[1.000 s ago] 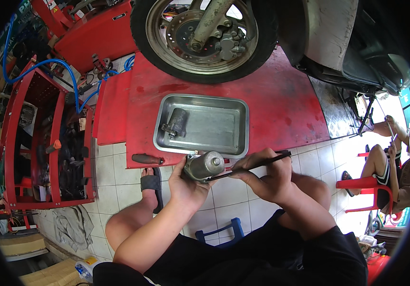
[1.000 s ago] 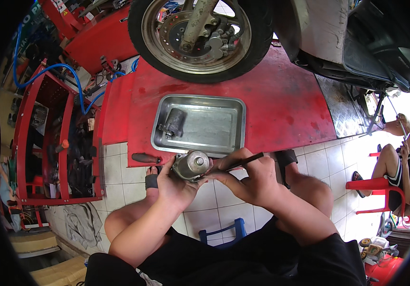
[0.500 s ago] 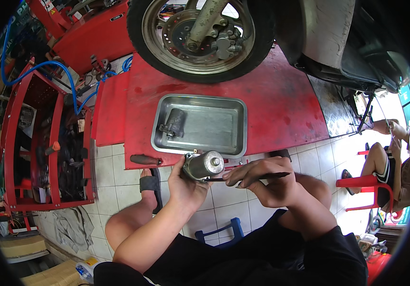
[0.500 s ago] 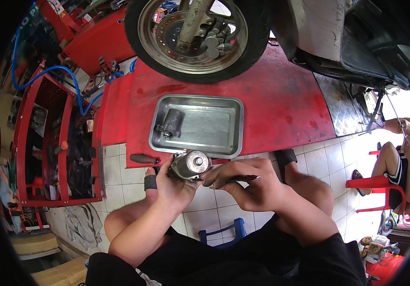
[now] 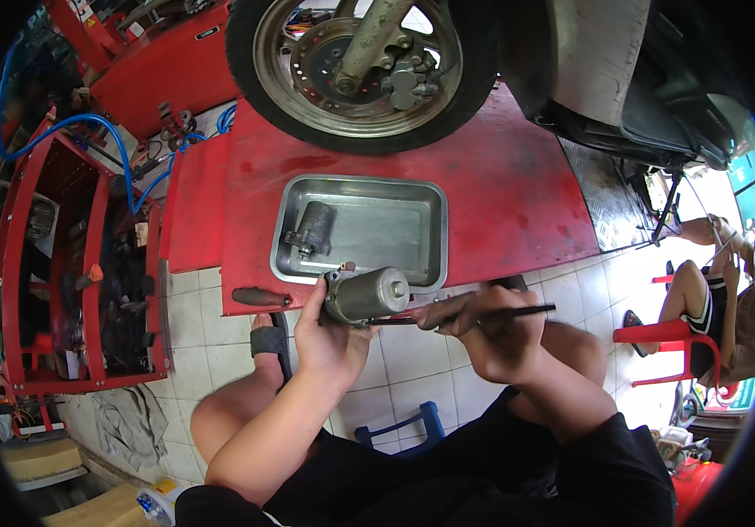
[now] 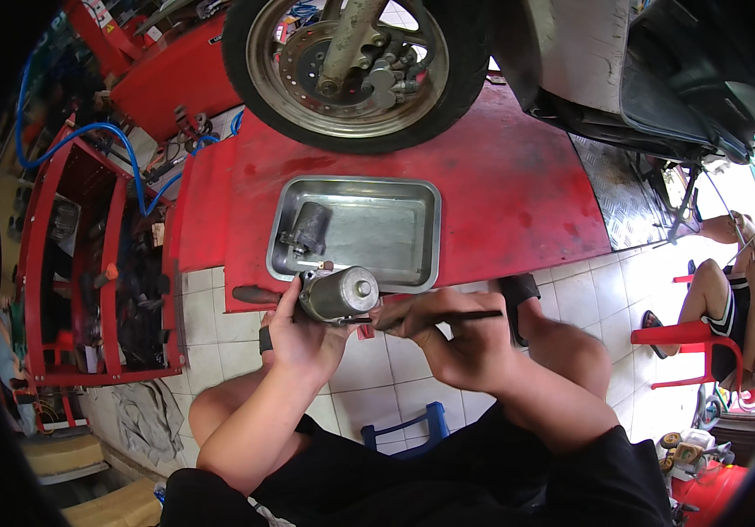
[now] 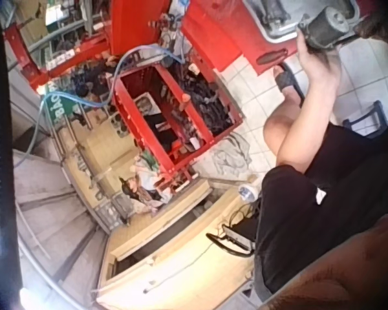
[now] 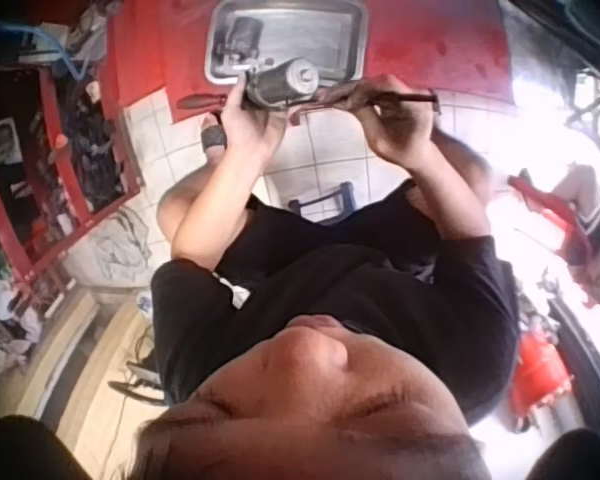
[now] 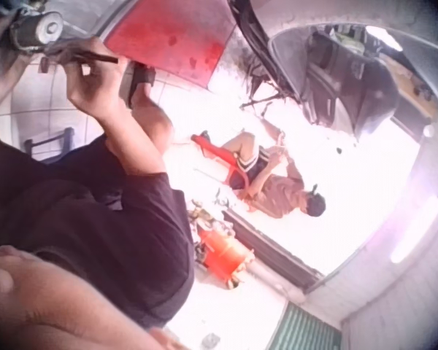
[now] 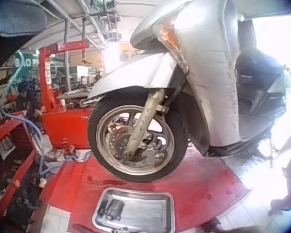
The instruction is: The person sits on the floor of a workshop and uses a screwdriver to disassemble a cylindrical metal scooter part, likely a starter motor. They remove small components and place them into a metal tray while a scooter is elevated on a lift nearby.
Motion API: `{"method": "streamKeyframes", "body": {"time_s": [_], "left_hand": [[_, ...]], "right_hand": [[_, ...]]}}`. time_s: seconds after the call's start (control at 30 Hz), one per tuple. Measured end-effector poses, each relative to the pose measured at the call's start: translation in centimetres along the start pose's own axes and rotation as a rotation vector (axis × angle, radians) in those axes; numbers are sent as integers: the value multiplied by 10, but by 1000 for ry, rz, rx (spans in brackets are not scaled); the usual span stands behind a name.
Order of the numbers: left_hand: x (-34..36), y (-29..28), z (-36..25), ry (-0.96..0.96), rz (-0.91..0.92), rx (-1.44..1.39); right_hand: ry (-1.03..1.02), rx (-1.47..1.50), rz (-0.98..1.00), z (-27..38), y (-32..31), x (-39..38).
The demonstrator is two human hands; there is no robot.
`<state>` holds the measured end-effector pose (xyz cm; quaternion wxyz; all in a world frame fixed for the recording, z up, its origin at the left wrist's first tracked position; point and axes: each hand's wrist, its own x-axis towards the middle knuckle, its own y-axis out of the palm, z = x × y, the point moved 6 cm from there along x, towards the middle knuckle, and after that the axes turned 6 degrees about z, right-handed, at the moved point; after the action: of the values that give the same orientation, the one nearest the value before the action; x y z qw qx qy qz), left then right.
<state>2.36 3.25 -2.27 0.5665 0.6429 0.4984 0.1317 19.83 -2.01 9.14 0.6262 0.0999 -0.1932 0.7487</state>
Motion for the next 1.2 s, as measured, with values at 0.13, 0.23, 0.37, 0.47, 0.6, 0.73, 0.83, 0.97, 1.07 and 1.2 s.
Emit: {"method": "streamKeyframes", "body": {"time_s": [0.13, 0.23, 0.37, 0.47, 0.6, 0.73, 0.83, 0.97, 1.07, 1.2], "left_hand": [[-4, 10, 8, -67, 16, -129], [-6, 18, 5, -121, 163, -212], [-11, 28, 0, -147, 237, -249], [-14, 29, -3, -151, 240, -236], [-15, 32, -3, -151, 304, -204], [-17, 37, -1, -153, 243, -149], [-22, 36, -4, -141, 265, -131], [-20, 30, -2, -181, 337, -198], [-21, 32, -5, -184, 352, -201], [-22, 30, -10, -146, 414, -205]], "right_hand": [[-39, 265, -53, -2, -27, 8], [87, 293, -291, -17, -59, 7], [303, -444, -158, -38, -60, 19], [299, -682, 81, -52, -44, 19], [545, -938, 253, -107, -36, 3], [715, -1011, 341, -139, -30, 3], [744, -1103, 386, -153, -25, 8], [721, -1130, 364, -168, -28, 6], [672, -1171, 379, -167, -23, 11], [727, -1239, 493, -166, -11, 19]]}}
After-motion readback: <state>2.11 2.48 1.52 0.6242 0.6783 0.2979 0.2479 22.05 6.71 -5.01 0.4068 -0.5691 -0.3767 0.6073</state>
